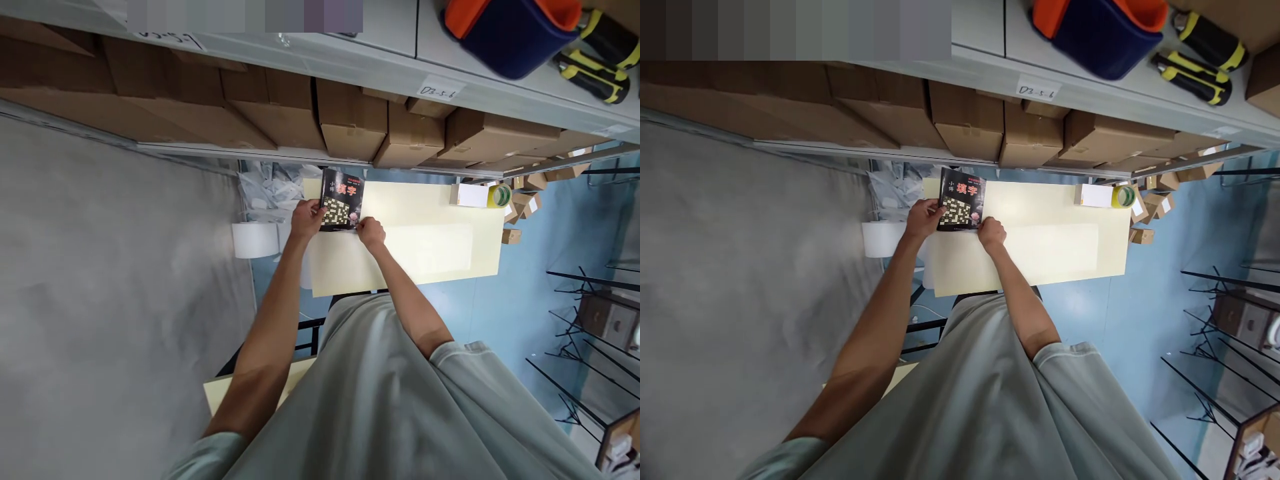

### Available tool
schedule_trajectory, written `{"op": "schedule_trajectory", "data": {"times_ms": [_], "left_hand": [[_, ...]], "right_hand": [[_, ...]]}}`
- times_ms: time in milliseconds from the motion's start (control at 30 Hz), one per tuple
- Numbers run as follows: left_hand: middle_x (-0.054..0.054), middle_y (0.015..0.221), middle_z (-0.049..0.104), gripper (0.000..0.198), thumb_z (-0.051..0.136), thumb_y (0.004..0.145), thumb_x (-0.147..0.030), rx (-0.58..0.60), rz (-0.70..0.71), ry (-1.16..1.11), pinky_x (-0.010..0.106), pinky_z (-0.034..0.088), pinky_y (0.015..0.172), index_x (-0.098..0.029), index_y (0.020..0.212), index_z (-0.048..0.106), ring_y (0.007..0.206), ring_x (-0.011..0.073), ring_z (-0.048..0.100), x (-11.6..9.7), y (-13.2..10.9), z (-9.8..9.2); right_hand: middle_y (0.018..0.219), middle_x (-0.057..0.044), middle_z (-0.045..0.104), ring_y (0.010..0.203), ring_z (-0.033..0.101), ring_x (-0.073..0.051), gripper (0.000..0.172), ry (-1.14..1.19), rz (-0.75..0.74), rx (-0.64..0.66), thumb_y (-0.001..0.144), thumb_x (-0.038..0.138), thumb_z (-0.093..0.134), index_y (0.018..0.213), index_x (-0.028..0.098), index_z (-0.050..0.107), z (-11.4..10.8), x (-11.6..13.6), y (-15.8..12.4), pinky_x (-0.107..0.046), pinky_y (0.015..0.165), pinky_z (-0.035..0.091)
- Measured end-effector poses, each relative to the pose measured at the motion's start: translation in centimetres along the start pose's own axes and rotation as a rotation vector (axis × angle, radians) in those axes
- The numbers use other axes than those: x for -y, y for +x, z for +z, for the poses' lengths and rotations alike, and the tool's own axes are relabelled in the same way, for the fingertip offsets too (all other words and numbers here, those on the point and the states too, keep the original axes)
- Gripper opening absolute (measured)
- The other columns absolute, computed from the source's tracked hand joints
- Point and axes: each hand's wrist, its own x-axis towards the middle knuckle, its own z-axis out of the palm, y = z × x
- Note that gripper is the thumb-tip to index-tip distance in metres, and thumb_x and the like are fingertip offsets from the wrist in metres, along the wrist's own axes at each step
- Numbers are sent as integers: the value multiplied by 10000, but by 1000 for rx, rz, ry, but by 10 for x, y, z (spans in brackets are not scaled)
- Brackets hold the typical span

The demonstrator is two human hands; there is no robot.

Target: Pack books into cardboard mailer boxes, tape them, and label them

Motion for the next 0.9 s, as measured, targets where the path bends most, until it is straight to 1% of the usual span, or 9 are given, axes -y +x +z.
{"op": "schedule_trajectory", "data": {"times_ms": [133,233,333,433,500,567,667,800,900], "left_hand": [[101,1176,684,242,620,976,-331,-18,265,52,390,523,1050,-200,1143,738,1095,277,641,-44,-26,-3],[110,1229,663,292,558,1051,-399,-6,421,62,450,471,1142,-223,1209,731,1226,322,582,-81,-63,1],[107,1240,659,336,518,1084,-457,-14,443,55,453,487,1127,-240,1236,724,1214,318,590,-111,-101,14],[102,1246,666,336,549,1077,-464,-46,378,25,388,544,1018,-230,1249,718,1081,265,642,-130,-131,37],[93,1231,676,320,587,1055,-444,-55,327,-14,346,567,922,-220,1242,719,959,219,659,-137,-144,60],[80,1206,693,312,616,1024,-419,-36,271,-53,321,574,858,-214,1234,721,881,189,659,-141,-152,92],[70,1134,732,312,651,968,-384,68,174,-98,307,582,832,-199,1208,726,844,175,668,-148,-158,153],[64,1015,778,245,682,905,-338,251,87,-129,335,595,892,-190,1091,742,870,196,713,-160,-165,238],[59,982,795,198,683,892,-346,327,71,-112,366,596,944,-210,1021,746,918,221,733,-171,-170,284]], "right_hand": [[1208,-83,806,1109,755,-232,172,194,-111,-30,1035,296,647,1158,235,751,-3,-23,7,-340,981,579],[1167,-47,801,860,763,-159,324,504,-199,-63,1000,320,672,1308,221,694,-12,-53,9,-273,834,609],[1124,-37,799,786,738,-145,389,734,-306,-72,968,402,692,1308,214,676,-29,-90,7,-238,700,587],[1043,-40,799,890,729,-185,400,800,-445,-67,906,555,746,1108,210,722,-49,-138,0,-258,755,589],[1000,-40,790,914,715,-202,465,808,-521,-87,855,649,766,992,207,728,-61,-175,-6,-289,824,596],[956,-39,779,885,706,-203,514,798,-527,-122,826,706,761,936,205,726,-69,-216,-13,-303,845,593],[948,-44,792,842,709,-194,524,777,-420,-192,843,709,739,977,202,738,-79,-280,-20,-307,838,592],[951,-56,818,862,741,-197,485,746,-243,-233,873,652,740,1019,191,756,-87,-361,-19,-309,867,597],[940,-50,822,879,751,-202,463,731,-177,-249,880,635,730,1009,192,763,-89,-407,-16,-310,881,593]]}}
